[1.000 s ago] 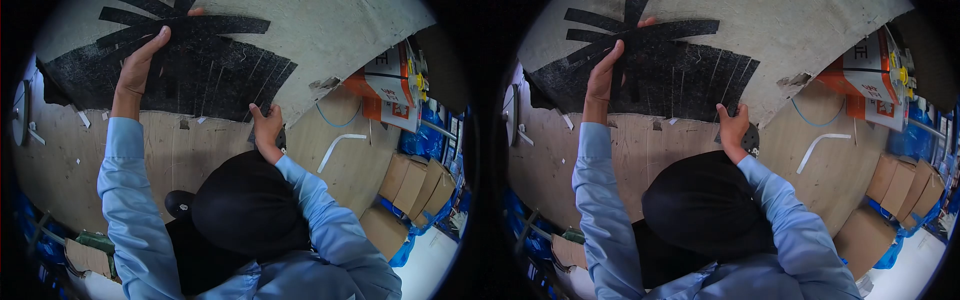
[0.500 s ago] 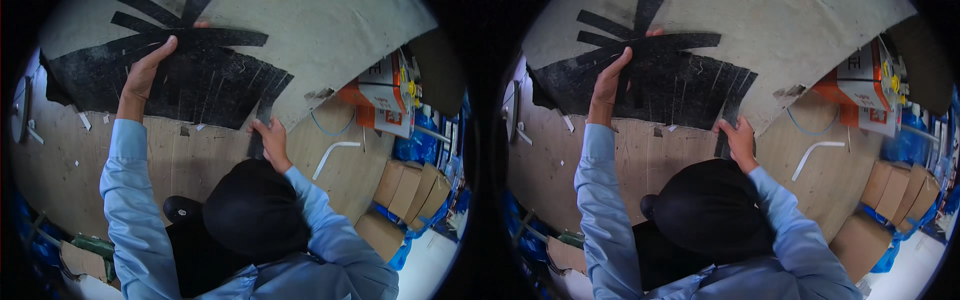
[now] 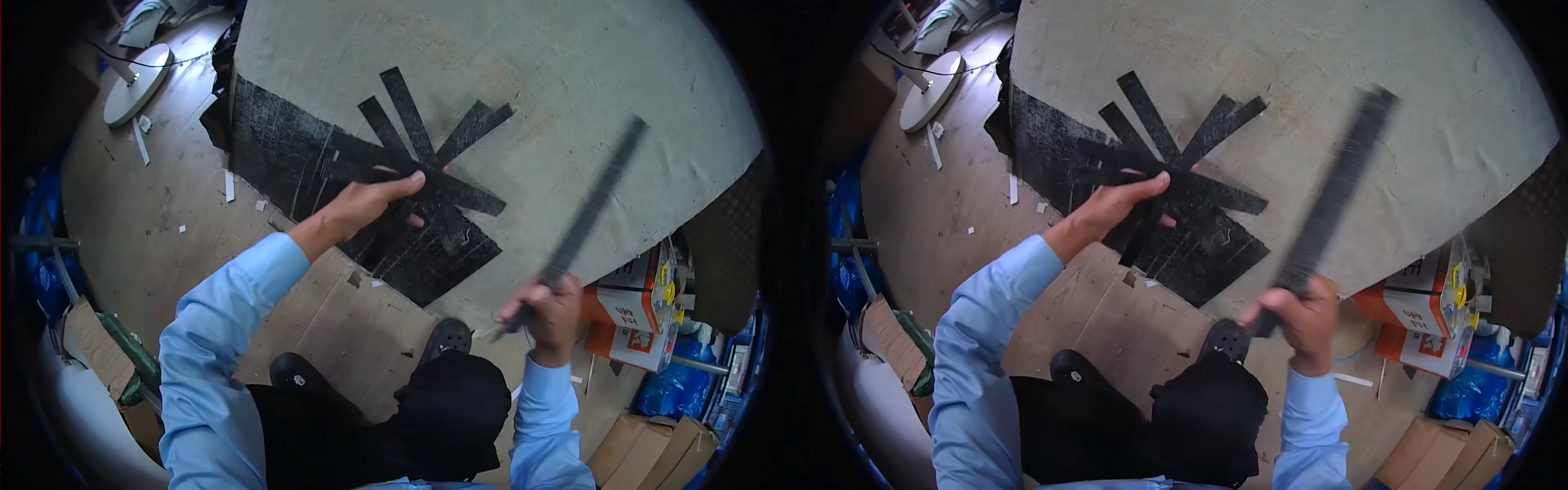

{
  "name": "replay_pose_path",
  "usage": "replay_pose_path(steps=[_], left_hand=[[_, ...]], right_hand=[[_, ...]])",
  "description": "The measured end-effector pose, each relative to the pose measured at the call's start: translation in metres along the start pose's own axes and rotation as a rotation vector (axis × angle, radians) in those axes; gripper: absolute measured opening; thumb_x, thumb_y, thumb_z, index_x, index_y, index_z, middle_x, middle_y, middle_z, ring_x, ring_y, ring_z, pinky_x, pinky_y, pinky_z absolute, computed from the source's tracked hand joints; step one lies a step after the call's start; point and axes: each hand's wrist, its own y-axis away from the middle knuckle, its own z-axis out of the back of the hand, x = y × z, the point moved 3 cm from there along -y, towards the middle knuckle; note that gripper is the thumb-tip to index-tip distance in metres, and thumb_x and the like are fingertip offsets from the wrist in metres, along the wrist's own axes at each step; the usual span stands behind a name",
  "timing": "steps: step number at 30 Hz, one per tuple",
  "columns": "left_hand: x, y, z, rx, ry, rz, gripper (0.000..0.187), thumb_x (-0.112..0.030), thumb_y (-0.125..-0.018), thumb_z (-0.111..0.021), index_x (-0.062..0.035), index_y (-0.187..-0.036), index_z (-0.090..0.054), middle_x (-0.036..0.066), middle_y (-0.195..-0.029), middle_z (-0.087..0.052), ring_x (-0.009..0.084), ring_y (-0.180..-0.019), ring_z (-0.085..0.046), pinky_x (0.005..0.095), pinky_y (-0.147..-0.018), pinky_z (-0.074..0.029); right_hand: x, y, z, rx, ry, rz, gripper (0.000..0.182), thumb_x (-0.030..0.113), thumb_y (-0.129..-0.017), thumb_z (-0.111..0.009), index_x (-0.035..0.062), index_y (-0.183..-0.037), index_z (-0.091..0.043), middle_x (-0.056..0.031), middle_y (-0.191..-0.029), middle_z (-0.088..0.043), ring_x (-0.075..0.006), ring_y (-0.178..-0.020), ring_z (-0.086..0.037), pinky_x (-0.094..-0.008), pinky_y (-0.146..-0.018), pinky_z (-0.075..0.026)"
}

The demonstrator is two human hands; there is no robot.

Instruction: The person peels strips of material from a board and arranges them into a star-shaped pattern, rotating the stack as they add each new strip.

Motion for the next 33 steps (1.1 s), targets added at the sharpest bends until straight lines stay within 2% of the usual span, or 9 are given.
replay_pose_path(steps=[2, 7, 9, 14, 17, 21, 27, 31, 33], left_hand=[[-0.007, 0.032, -0.014, -0.061, 0.023, 0.06, 0.039, -0.027, -0.095, -0.043, -0.0019, -0.124, -0.049, 0.006, -0.113, -0.058, 0.0134, -0.097, -0.057, 0.0272, -0.075, -0.051], [0.008, 0.08, -0.004, -0.234, 0.009, -0.023, 0.044, -0.035, -0.095, -0.042, -0.0026, -0.124, -0.048, 0.005, -0.11, -0.057, 0.0109, -0.097, -0.055, 0.025, -0.083, -0.046], [0.028, 0.091, 0.01, -0.151, 0.219, 0.01, 0.047, -0.036, -0.095, -0.042, -0.0017, -0.127, -0.042, 0.006, -0.114, -0.055, 0.0121, -0.101, -0.054, 0.0266, -0.086, -0.045], [0.012, 0.075, -0.011, -0.35, 0.027, -0.112, 0.033, -0.025, -0.093, -0.048, 0.0007, -0.113, -0.056, 0.006, -0.098, -0.06, 0.0098, -0.085, -0.058, 0.0227, -0.075, -0.049], [0.004, 0.068, -0.006, -0.421, 0.05, -0.121, 0.034, -0.028, -0.094, -0.047, -0.001, -0.112, -0.057, 0.005, -0.094, -0.063, 0.0098, -0.081, -0.06, 0.024, -0.074, -0.05], [-0.025, 0.075, 0.034, -0.518, 0.131, -0.243, 0.042, -0.034, -0.094, -0.044, -0.0032, -0.122, -0.051, 0.009, -0.101, -0.062, 0.0127, -0.086, -0.061, 0.0265, -0.078, -0.051], [0.015, 0.077, 0.028, -0.439, 0.153, -0.122, 0.043, -0.034, -0.095, -0.043, -0.0025, -0.124, -0.049, 0.007, -0.103, -0.06, 0.0121, -0.083, -0.06, 0.0267, -0.076, -0.051], [0.015, 0.08, 0.027, -0.444, 0.171, -0.172, 0.042, -0.033, -0.094, -0.045, -0.0019, -0.122, -0.051, 0.005, -0.101, -0.06, 0.0119, -0.081, -0.058, 0.0272, -0.074, -0.049], [0.006, 0.082, 0.013, -0.441, 0.12, -0.185, 0.04, -0.032, -0.094, -0.045, -0.0018, -0.12, -0.052, 0.005, -0.1, -0.061, 0.0117, -0.081, -0.057, 0.0268, -0.073, -0.049]], right_hand=[[-0.013, -0.034, -0.062, 0.098, -0.074, -0.277, 0.023, 0.018, -0.082, -0.065, -0.0043, -0.079, -0.06, -0.0081, -0.064, -0.062, -0.013, -0.055, -0.061, -0.0262, -0.048, -0.049], [-0.048, -0.059, -0.106, 0.239, 0.286, -0.329, 0.032, 0.026, -0.08, -0.068, -0.0037, -0.069, -0.065, -0.0002, -0.055, -0.058, -0.0032, -0.048, -0.047, -0.0219, -0.043, -0.036], [-0.065, -0.055, -0.111, 0.226, 0.043, -0.407, 0.035, 0.029, -0.079, -0.069, -0.0038, -0.066, -0.066, -0.0001, -0.051, -0.056, -0.0032, -0.047, -0.046, -0.022, -0.042, -0.036], [-0.066, -0.049, -0.104, 0.265, 0.368, -0.303, 0.045, 0.04, -0.079, -0.067, 0.0007, -0.061, -0.057, 0.0014, -0.053, -0.052, -0.006, -0.046, -0.047, -0.0197, -0.044, -0.035], [-0.099, -0.026, -0.083, 0.264, -0.106, -0.167, 0.047, 0.044, -0.083, -0.061, -0.0021, -0.08, -0.06, -0.0075, -0.064, -0.059, -0.012, -0.057, -0.057, -0.0246, -0.052, -0.046], [-0.147, 0.026, 0.005, -0.452, -0.111, -0.352, 0.031, 0.028, -0.089, -0.057, -0.0027, -0.088, -0.058, -0.012, -0.069, -0.061, -0.0164, -0.055, -0.059, -0.0277, -0.049, -0.048], [-0.108, 0.026, -0.015, -0.408, -0.217, -0.133, 0.021, 0.021, -0.092, -0.052, 0.0037, -0.081, -0.049, -0.0068, -0.061, -0.052, -0.0155, -0.05, -0.051, -0.0272, -0.046, -0.043], [-0.069, 0.001, -0.044, -0.074, -0.542, 0.188, 0.028, 0.021, -0.095, -0.046, 0.0025, -0.074, -0.046, -0.0101, -0.065, -0.055, -0.0168, -0.061, -0.056, -0.0252, -0.056, -0.045], [-0.061, -0.015, -0.071, -0.028, -0.03, 0.102, 0.026, 0.02, -0.092, -0.051, 0.0009, -0.074, -0.053, -0.0072, -0.065, -0.056, -0.0108, -0.06, -0.05, -0.0226, -0.054, -0.04]])
